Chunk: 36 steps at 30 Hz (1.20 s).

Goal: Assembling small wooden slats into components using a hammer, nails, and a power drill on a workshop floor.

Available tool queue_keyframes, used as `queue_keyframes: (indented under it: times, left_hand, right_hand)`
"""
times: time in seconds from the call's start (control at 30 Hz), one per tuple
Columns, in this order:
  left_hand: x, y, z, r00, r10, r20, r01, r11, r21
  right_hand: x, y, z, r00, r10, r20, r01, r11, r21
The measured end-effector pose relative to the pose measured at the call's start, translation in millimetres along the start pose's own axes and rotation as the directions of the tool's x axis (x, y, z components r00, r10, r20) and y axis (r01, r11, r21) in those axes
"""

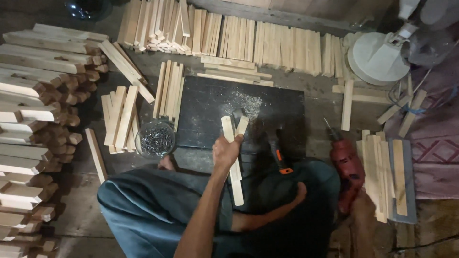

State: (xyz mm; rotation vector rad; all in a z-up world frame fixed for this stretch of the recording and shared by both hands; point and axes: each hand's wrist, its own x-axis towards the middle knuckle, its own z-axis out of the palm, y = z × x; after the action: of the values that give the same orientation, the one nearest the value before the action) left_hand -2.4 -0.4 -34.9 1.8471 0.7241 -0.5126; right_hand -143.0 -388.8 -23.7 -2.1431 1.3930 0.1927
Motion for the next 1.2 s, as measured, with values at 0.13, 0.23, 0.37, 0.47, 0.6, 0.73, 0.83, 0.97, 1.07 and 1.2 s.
queue_keyframes:
  times: [0.13,0.23,0.37,0.47,0.6,0.73,0.83,0.97,1.07,1.2]
  left_hand:
    - [-6,4,-2,1.0,0.023,-0.006,-0.023,1.0,0.0]
    - [-3,-1,-1,1.0,0.003,-0.019,-0.003,1.0,-0.002]
    - [12,-8,11,0.998,0.022,-0.055,-0.021,1.0,0.012]
    - [20,-13,19,0.995,0.036,-0.088,-0.031,0.998,0.062]
    - [19,-14,16,0.998,0.008,-0.063,-0.005,0.999,0.046]
    - [25,-17,19,0.997,0.019,-0.071,-0.015,0.999,0.046]
    - [24,-20,20,0.997,0.005,-0.08,-0.002,0.999,0.041]
    - [25,-21,19,0.997,0.02,-0.075,-0.02,1.0,-0.001]
    - [19,-19,20,0.996,0.007,-0.09,-0.008,1.0,-0.01]
    - [29,-26,25,0.995,0.026,-0.096,-0.027,1.0,-0.015]
  right_hand:
    - [-21,-30,31,0.632,-0.721,-0.284,0.707,0.687,-0.17]
    - [-132,-113,75,0.633,-0.742,-0.219,0.756,0.654,-0.031]
    - [-244,-201,228,0.253,-0.962,0.102,0.967,0.254,-0.008]
    - [-301,-231,306,-0.144,-0.924,0.353,0.988,-0.115,0.101]
    - [-303,-239,408,-0.445,-0.797,0.409,0.877,-0.48,0.018]
    - [-301,-238,450,-0.453,-0.827,0.333,0.866,-0.496,-0.054]
    - [-296,-227,456,-0.487,-0.834,0.258,0.863,-0.505,-0.002]
    - [-296,-234,410,-0.364,-0.865,0.346,0.93,-0.315,0.19]
    - [-301,-237,374,-0.287,-0.849,0.443,0.928,-0.132,0.348]
    - [-329,-267,258,-0.243,-0.784,0.571,0.944,-0.055,0.325]
